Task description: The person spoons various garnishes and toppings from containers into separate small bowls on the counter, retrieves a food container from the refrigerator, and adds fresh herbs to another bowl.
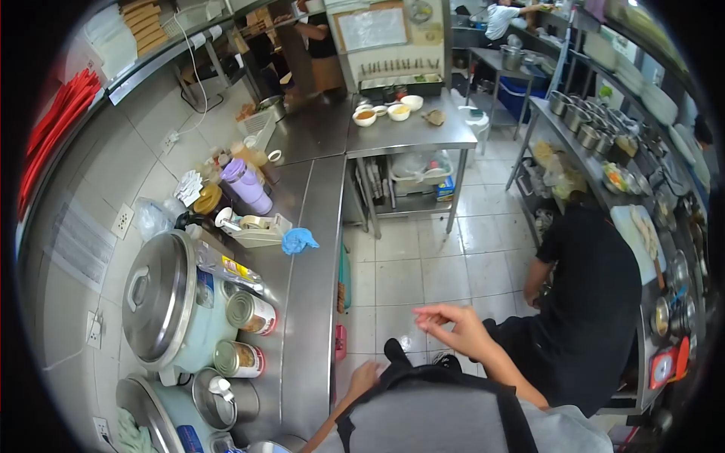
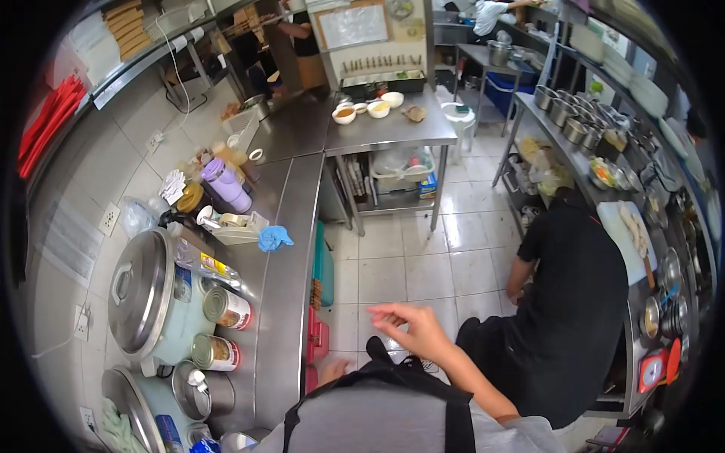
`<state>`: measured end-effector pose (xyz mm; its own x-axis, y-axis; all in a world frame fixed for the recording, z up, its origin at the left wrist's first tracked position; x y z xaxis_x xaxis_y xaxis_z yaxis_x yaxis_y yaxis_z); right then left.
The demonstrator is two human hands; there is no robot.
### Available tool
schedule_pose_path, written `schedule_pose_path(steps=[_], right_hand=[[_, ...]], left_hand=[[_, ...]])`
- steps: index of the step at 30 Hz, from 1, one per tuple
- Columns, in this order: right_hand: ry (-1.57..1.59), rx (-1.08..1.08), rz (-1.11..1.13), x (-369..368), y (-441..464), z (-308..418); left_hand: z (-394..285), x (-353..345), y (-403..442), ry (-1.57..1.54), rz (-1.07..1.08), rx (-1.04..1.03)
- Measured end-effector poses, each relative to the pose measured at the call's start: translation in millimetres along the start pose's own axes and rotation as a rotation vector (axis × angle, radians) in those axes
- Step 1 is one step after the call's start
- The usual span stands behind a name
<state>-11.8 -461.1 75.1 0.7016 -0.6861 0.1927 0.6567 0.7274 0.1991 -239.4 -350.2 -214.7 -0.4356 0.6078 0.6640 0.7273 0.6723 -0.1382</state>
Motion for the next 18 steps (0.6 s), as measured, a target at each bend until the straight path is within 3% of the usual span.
schedule_pose_path(steps=[1, 2, 4, 7, 9, 13, 16, 18], right_hand=[[0.006, -0.011, 0.013, -4.0, 17.9, -2.3], [-0.030, 0.001, -0.001, -3.9, 37.3, -2.6], [-0.073, 0.017, -0.030, -2.5, 75.8, -3.2], [-0.284, 0.083, -0.128, 15.8, 128.3, 1.8], [-0.270, 0.075, -0.211, 29.7, 156.3, -7.5], [-0.246, -0.034, -0.424, 87.9, 206.0, -57.0], [-0.272, -0.052, -0.560, 148.1, 249.7, -101.2], [-0.190, -0.194, -0.598, 185.0, 285.1, -125.7]], left_hand=[[-63.1, 19.4, 33.2, -0.168, -0.017, -0.019], [-73.5, 10.1, 70.0, -0.258, 0.087, 0.097], [-138.3, 19.7, 139.6, -0.068, 0.144, -0.300], [-200.8, 27.8, 225.1, -0.089, 0.214, -0.362], [-231.1, 31.7, 262.3, -0.087, 0.212, -0.562], [-252.3, 26.2, 316.7, -0.212, 0.401, -0.450], [-217.2, 5.3, 363.2, -0.212, 0.466, -0.413], [-184.1, -3.8, 387.1, -0.320, 0.517, -0.237]])
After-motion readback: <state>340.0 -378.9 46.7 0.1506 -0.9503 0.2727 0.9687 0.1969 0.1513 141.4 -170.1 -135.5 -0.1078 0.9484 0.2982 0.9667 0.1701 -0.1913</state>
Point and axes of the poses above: each hand's wrist, its own y-axis towards the middle knuckle, its own x-axis out of the back of the hand, z = x × y, the point moved 8 cm from there along y, towards the middle knuckle, and after that the axes turned 15 degrees about -z, right-handed, at the moved point
